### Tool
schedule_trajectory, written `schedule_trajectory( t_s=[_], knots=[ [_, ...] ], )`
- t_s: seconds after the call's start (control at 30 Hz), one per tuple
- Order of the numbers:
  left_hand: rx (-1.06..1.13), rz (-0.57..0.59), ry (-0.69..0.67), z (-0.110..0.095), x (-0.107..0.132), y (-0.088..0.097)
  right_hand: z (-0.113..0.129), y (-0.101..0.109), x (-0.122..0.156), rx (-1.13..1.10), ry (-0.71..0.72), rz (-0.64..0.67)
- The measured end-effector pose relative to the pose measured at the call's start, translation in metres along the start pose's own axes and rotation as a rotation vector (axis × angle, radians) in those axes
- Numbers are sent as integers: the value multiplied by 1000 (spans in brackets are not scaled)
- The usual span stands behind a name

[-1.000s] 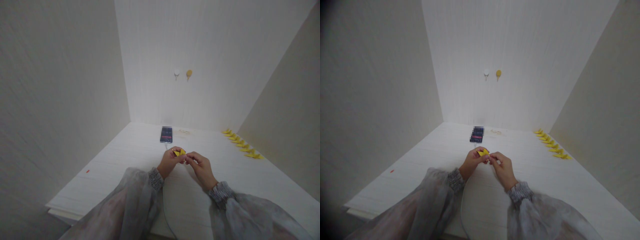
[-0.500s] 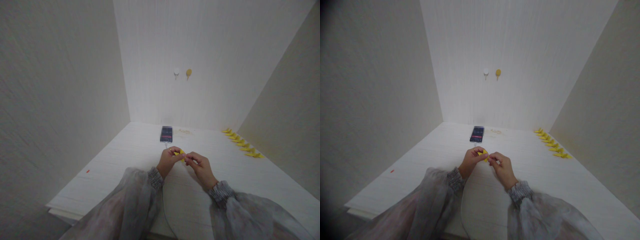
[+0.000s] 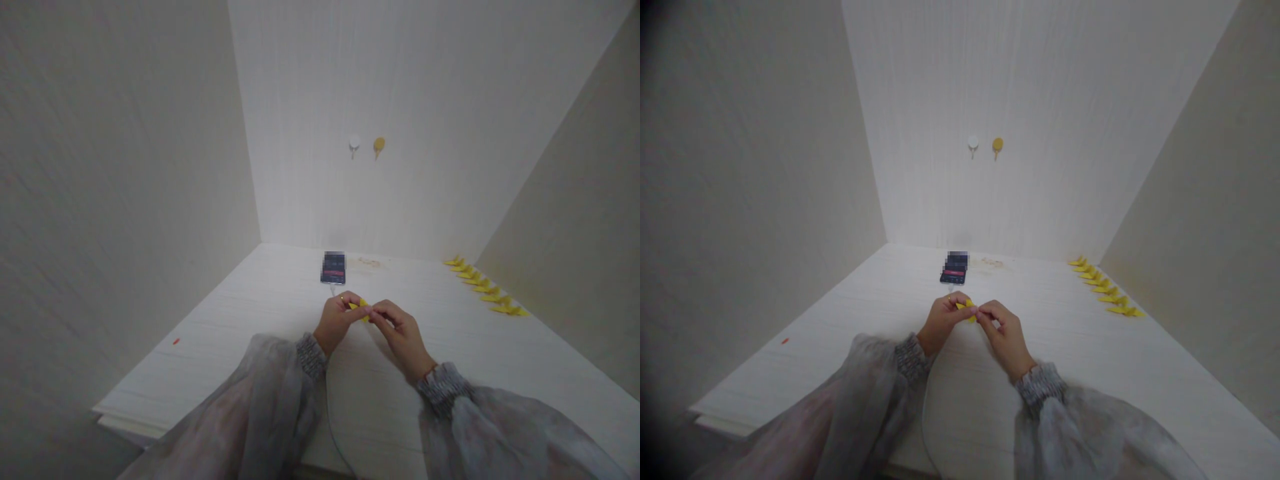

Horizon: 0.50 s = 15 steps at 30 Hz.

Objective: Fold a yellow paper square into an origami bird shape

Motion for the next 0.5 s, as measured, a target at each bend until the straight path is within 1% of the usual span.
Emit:
schedule_trajectory(
  t_s=[0.2,0.5],
  knots=[
    [104,14,39,0,1,-2,1,-3,-1,-14,-19,16],
    [67,-5,62,0,2,-1,0,-5,1,-13,-60,10]
  ],
)
Point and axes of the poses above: each hand's wrist, its own x-axis away from the middle knuckle, its own y-axis out of the back of the hand, z = x × y, the point moved 3 cm from there along -x, towards the middle knuckle, and after that the axes turned 15 degrees about y, right-handed, at the moved point
